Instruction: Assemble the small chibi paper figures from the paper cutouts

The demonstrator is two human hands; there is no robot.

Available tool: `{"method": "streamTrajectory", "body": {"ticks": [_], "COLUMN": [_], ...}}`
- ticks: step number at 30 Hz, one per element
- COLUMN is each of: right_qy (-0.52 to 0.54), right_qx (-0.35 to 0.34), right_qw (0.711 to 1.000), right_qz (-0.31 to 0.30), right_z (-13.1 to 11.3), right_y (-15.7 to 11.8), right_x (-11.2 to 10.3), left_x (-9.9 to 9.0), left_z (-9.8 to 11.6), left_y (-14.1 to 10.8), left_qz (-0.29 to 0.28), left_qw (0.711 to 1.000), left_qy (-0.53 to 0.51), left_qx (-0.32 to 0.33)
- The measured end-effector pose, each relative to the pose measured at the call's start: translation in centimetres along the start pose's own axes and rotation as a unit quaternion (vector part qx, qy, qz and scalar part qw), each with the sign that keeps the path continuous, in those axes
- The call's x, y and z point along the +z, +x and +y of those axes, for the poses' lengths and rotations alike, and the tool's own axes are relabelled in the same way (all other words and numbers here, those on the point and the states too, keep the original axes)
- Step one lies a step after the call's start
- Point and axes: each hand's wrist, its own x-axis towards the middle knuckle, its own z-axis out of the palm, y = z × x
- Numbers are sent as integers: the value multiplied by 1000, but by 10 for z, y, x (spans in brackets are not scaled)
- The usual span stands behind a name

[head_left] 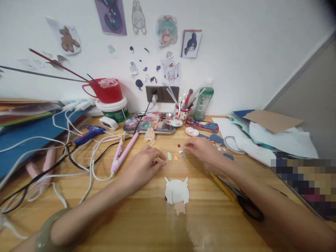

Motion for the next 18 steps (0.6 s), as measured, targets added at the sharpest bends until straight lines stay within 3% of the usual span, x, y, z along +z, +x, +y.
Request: {"method": "streamTrajectory", "body": {"ticks": [4, 9, 14, 18], "right_qy": [25, 48, 60, 75], "right_qx": [-3, 15, 37, 47], "right_qw": [997, 993, 992, 993], "right_qz": [-70, -103, -108, -74], "right_z": [11, 11, 9, 5], "right_y": [34, 45, 46, 43], "right_x": [21, 32, 33, 29], "left_x": [2, -2, 4, 15], "left_z": [1, -1, 1, 11], "left_y": [-2, -8, -10, -15], "left_qz": [-5, -9, -41, -78], "left_qw": [1000, 1000, 998, 994], "left_qy": [-3, -4, -20, -22], "left_qx": [-1, -4, 32, 74]}}
